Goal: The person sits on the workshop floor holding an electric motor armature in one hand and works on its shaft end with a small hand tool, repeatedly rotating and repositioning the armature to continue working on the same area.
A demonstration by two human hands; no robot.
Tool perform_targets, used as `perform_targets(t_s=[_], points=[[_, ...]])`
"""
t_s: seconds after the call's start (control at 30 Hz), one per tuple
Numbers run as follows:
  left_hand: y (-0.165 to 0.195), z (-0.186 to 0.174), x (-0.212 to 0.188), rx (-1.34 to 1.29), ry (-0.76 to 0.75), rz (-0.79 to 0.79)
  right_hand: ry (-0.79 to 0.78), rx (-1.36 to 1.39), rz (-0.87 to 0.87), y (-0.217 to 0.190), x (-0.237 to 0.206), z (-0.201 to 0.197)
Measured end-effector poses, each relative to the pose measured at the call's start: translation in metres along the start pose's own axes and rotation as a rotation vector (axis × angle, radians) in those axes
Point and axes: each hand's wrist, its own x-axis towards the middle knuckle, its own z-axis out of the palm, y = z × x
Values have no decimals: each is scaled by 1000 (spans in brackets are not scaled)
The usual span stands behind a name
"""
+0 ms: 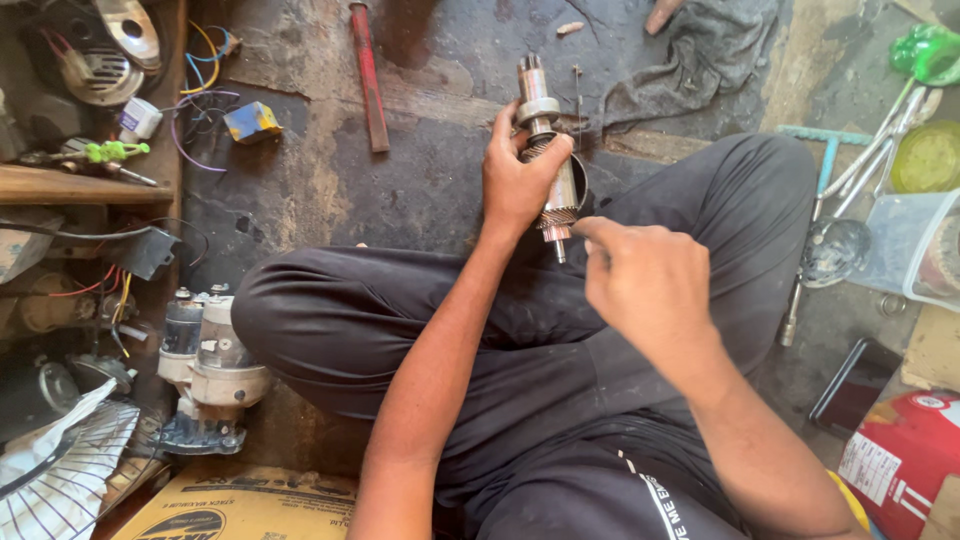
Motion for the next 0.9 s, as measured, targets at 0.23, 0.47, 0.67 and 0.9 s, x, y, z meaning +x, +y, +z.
perform_targets(t_s=[0.23, 0.47, 0.67, 0.9], points=[[-10, 1, 5, -83, -31, 38, 150, 222, 260, 103, 36, 16], [-16, -1, 11, -88, -41, -5, 467, -449, -121, 136, 103, 95], [-21, 0, 13, -147, -55, 11, 127, 71, 193, 111, 139, 156], [-15, 1, 10, -99, -41, -20, 175, 977, 392, 135, 124, 148]])
